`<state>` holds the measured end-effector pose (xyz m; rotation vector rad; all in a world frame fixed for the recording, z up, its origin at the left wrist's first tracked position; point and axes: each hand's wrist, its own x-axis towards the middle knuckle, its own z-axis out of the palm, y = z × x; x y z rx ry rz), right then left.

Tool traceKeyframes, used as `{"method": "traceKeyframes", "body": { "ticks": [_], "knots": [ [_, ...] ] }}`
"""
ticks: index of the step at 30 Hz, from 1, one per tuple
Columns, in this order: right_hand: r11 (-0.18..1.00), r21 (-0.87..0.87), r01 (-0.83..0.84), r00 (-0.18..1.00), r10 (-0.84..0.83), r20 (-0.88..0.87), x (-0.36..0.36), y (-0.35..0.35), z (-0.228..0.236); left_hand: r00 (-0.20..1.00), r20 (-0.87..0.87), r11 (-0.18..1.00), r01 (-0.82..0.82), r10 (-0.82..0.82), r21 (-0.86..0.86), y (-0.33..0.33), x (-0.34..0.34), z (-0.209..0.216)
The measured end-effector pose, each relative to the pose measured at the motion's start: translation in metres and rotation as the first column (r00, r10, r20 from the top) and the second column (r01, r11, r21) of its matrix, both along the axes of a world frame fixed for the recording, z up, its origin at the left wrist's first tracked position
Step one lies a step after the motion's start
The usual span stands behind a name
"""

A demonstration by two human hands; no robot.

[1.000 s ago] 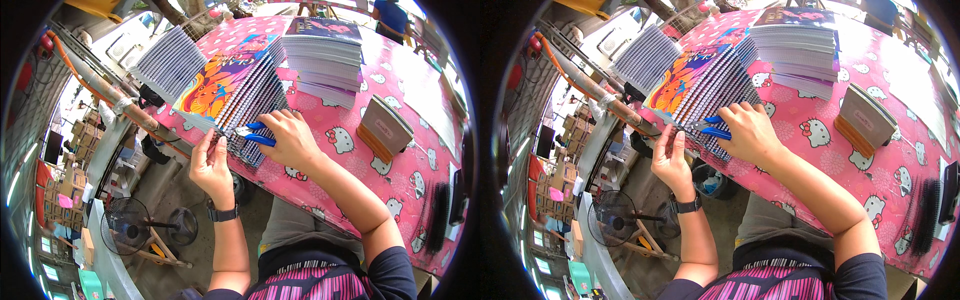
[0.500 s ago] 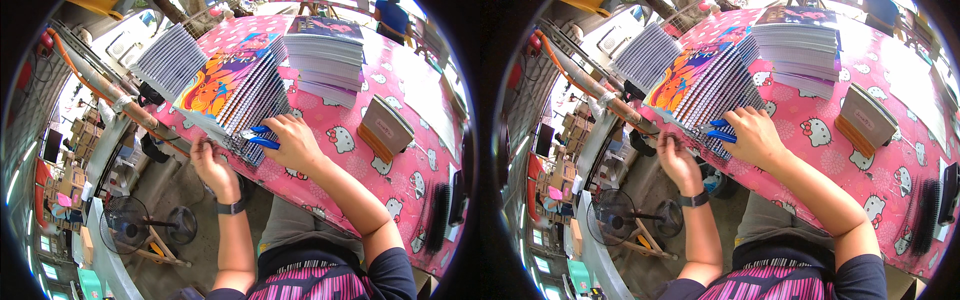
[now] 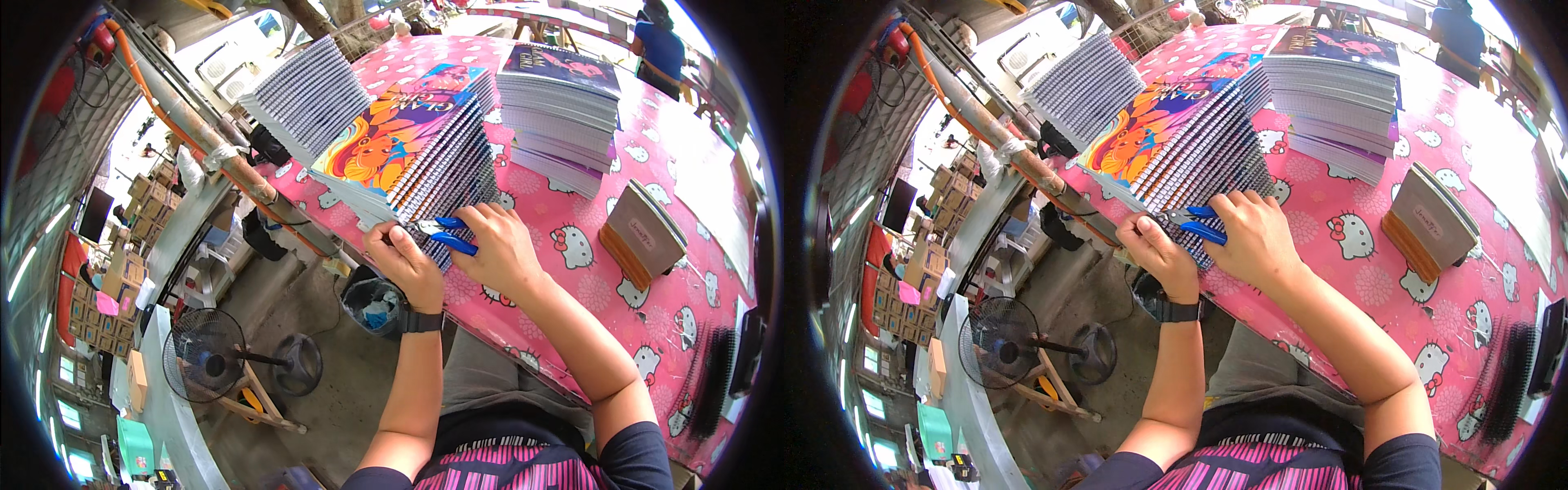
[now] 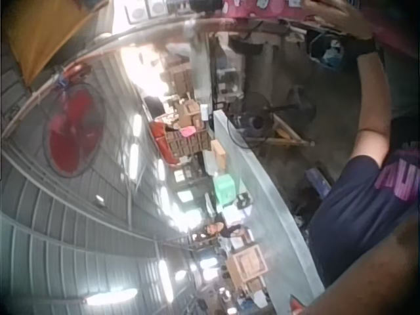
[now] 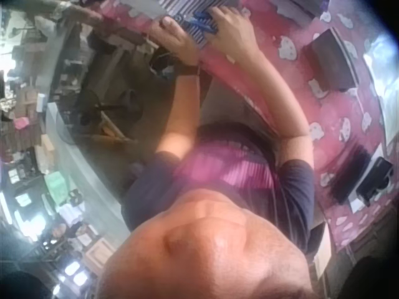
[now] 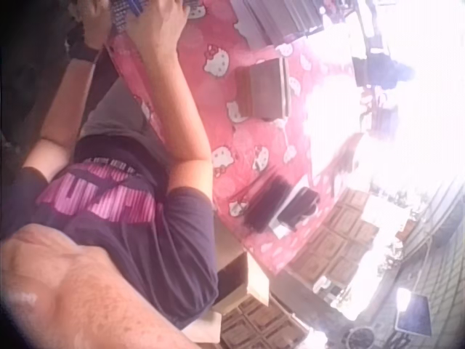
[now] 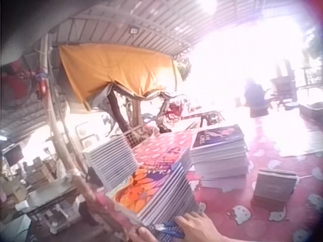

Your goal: The person assembles spiral notebooks by threading a metal coil through the pre-punched holes and using pliers to cut and secure the wire ends.

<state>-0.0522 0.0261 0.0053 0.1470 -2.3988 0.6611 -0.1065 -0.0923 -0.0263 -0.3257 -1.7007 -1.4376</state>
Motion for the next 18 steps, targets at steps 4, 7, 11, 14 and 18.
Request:
{"method": "traceKeyframes", "body": {
  "ticks": [4,7,11,14,18],
  "knots": [
    [0.999,-0.033,-0.014,0.999,0.015,0.041,-0.001,-0.001,-0.001,1.000,0.007,0.998,-0.004,0.005,-0.065,-0.010,-0.009,-0.002],
    [0.996,-0.084,-0.022,0.994,0.030,0.102,0.000,0.000,0.000,1.000,0.001,0.998,-0.022,0.022,-0.061,-0.009,-0.010,-0.001],
    [0.997,-0.074,0.004,0.985,0.009,0.172,0.006,0.003,-0.001,0.999,-0.014,0.998,-0.045,0.044,-0.052,-0.012,-0.018,-0.007],
    [1.000,-0.016,0.004,1.000,-0.004,-0.003,0.007,0.007,-0.005,0.997,-0.035,0.998,-0.064,0.064,-0.025,-0.010,-0.019,-0.005],
    [0.997,0.073,0.022,0.996,-0.016,-0.086,0.005,0.001,-0.002,0.998,-0.030,0.999,-0.051,0.052,0.014,-0.009,-0.021,-0.003]
  ]
}}
